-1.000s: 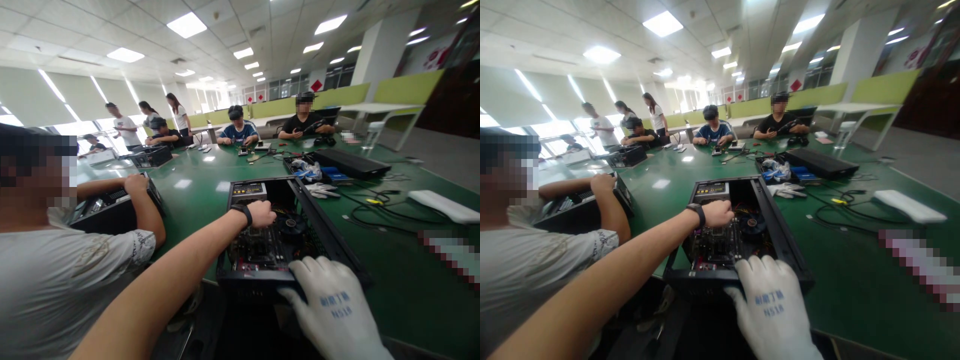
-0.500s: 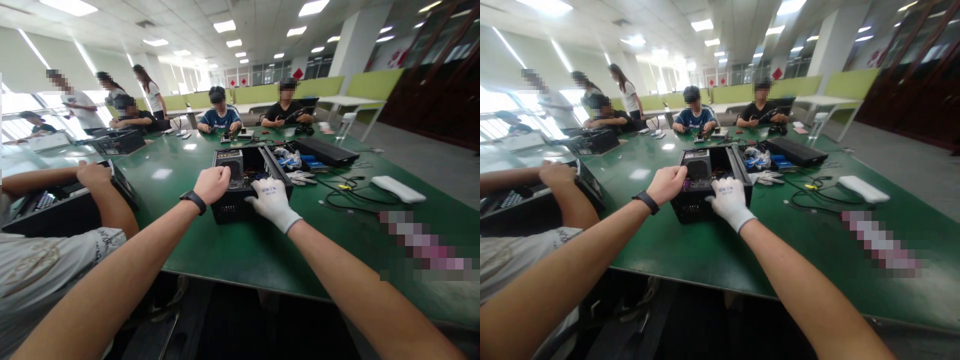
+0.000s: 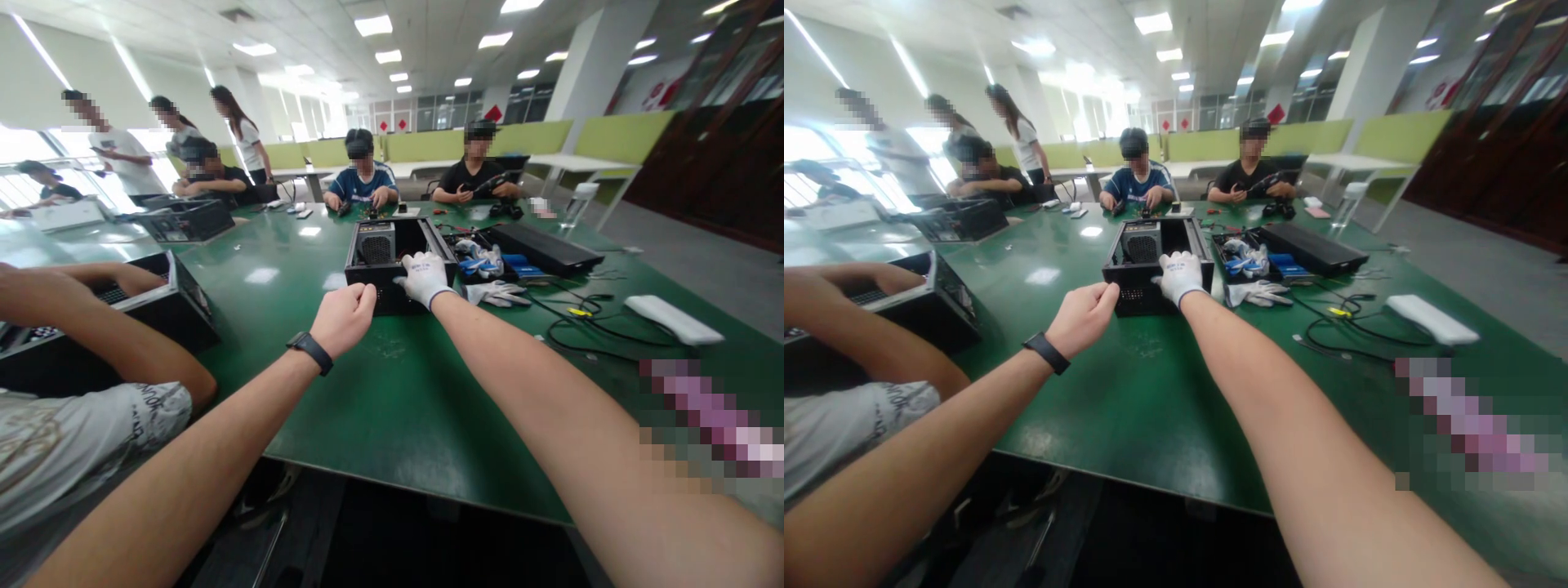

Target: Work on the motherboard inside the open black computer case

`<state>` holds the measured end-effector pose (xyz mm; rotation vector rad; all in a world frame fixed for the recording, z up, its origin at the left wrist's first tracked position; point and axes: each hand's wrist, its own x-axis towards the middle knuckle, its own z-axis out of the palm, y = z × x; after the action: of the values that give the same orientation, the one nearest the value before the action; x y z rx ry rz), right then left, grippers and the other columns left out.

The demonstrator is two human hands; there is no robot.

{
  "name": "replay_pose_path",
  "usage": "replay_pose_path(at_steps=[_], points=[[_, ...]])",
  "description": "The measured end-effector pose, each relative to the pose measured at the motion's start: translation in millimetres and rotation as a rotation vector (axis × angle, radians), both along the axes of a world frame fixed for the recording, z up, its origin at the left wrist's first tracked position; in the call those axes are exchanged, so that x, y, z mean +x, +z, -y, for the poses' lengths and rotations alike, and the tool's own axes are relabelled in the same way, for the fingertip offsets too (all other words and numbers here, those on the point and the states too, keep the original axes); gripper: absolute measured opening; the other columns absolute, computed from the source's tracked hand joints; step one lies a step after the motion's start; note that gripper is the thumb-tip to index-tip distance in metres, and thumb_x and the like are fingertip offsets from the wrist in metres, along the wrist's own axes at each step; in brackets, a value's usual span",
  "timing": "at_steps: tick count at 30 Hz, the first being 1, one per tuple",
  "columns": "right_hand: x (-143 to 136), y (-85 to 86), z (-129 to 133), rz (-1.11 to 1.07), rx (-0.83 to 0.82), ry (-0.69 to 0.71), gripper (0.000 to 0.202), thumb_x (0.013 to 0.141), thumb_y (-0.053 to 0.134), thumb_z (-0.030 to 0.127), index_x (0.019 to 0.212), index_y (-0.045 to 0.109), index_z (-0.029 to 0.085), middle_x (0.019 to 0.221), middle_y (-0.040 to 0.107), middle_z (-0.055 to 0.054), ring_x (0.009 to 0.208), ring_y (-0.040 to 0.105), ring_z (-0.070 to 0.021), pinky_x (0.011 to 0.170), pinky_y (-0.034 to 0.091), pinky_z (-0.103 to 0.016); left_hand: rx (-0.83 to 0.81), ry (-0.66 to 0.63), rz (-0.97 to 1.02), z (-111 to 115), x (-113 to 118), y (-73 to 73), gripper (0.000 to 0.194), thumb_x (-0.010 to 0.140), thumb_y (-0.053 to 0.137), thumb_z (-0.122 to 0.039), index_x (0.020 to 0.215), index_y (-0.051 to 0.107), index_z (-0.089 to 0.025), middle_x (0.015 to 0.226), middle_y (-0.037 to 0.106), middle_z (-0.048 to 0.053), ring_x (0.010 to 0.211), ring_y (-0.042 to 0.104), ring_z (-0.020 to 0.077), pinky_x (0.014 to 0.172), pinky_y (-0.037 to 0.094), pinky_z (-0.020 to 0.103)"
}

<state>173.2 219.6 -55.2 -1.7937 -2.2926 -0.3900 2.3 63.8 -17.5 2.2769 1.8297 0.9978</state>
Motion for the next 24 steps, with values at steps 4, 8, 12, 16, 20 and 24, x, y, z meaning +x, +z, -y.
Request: replay_pose_path(at_steps=[4, 8, 12, 16, 20, 24], points=[[-1.5, 0.5, -9.2, 0.002, -0.017, -0.001, 0.058, 0.092, 0.047, 0.062, 0.126, 0.054, 0.015, 0.121, 0.054, -0.011, 0.114, 0.049, -0.0230, 0.101, 0.039, -0.044, -0.018, 0.012, 0.014, -0.6, -4.9, -4.7, 0.043, 0.097, 0.035, -0.039, 0.058, 0.039, -0.021, 0.059, 0.045, -0.001, 0.059, 0.040, 0.0134, 0.059, 0.026, 0.029], [0.2, 2.8, -3.1, 0.000, -0.035, 0.021, 0.060, 0.092, 0.043, 0.065, 0.125, 0.055, 0.016, 0.121, 0.054, -0.011, 0.113, 0.049, -0.0227, 0.101, 0.037, -0.043, -0.021, 0.021, 0.046, 3.7, -8.2, -6.6, 0.038, 0.096, 0.036, -0.036, 0.061, 0.038, -0.021, 0.059, 0.046, -0.002, 0.059, 0.041, 0.0135, 0.059, 0.027, 0.030], [5.2, 2.2, 19.7, -0.008, -0.030, 0.048, 0.059, 0.092, 0.042, 0.065, 0.121, 0.056, 0.015, 0.118, 0.056, -0.012, 0.112, 0.047, -0.0242, 0.098, 0.033, -0.041, 0.000, 0.005, 0.124, 10.5, -11.0, 0.2, 0.022, 0.092, 0.038, -0.028, 0.071, 0.042, -0.022, 0.067, 0.052, -0.001, 0.067, 0.047, 0.0153, 0.065, 0.034, 0.030], [12.8, -2.2, 61.2, -0.015, 0.006, 0.070, 0.052, 0.092, 0.046, 0.061, 0.116, 0.057, 0.015, 0.114, 0.059, -0.015, 0.108, 0.047, -0.0268, 0.091, 0.029, -0.038, -0.015, -0.042, 0.144, 11.6, -8.2, 13.7, 0.009, 0.089, 0.038, -0.019, 0.085, 0.045, -0.021, 0.084, 0.058, 0.004, 0.081, 0.052, 0.0177, 0.076, 0.042, 0.032], [23.0, -5.5, 119.2, -0.016, 0.046, 0.083, 0.049, 0.091, 0.049, 0.060, 0.110, 0.057, 0.016, 0.109, 0.060, -0.014, 0.102, 0.047, -0.0263, 0.083, 0.026, -0.036, -0.004, -0.085, 0.102, 8.8, 4.0, 22.5, 0.014, 0.086, 0.040, -0.016, 0.098, 0.047, -0.018, 0.102, 0.058, 0.009, 0.096, 0.054, 0.0202, 0.088, 0.045, 0.036], [36.2, -5.6, 184.4, -0.008, 0.060, 0.104, 0.047, 0.090, 0.051, 0.061, 0.101, 0.058, 0.016, 0.100, 0.060, -0.012, 0.095, 0.048, -0.0240, 0.076, 0.022, -0.036, -0.097, -0.125, -0.073, 8.7, 21.4, 21.9, 0.029, 0.084, 0.046, -0.012, 0.113, 0.048, -0.014, 0.115, 0.058, 0.016, 0.108, 0.056, 0.0234, 0.095, 0.046, 0.038]])
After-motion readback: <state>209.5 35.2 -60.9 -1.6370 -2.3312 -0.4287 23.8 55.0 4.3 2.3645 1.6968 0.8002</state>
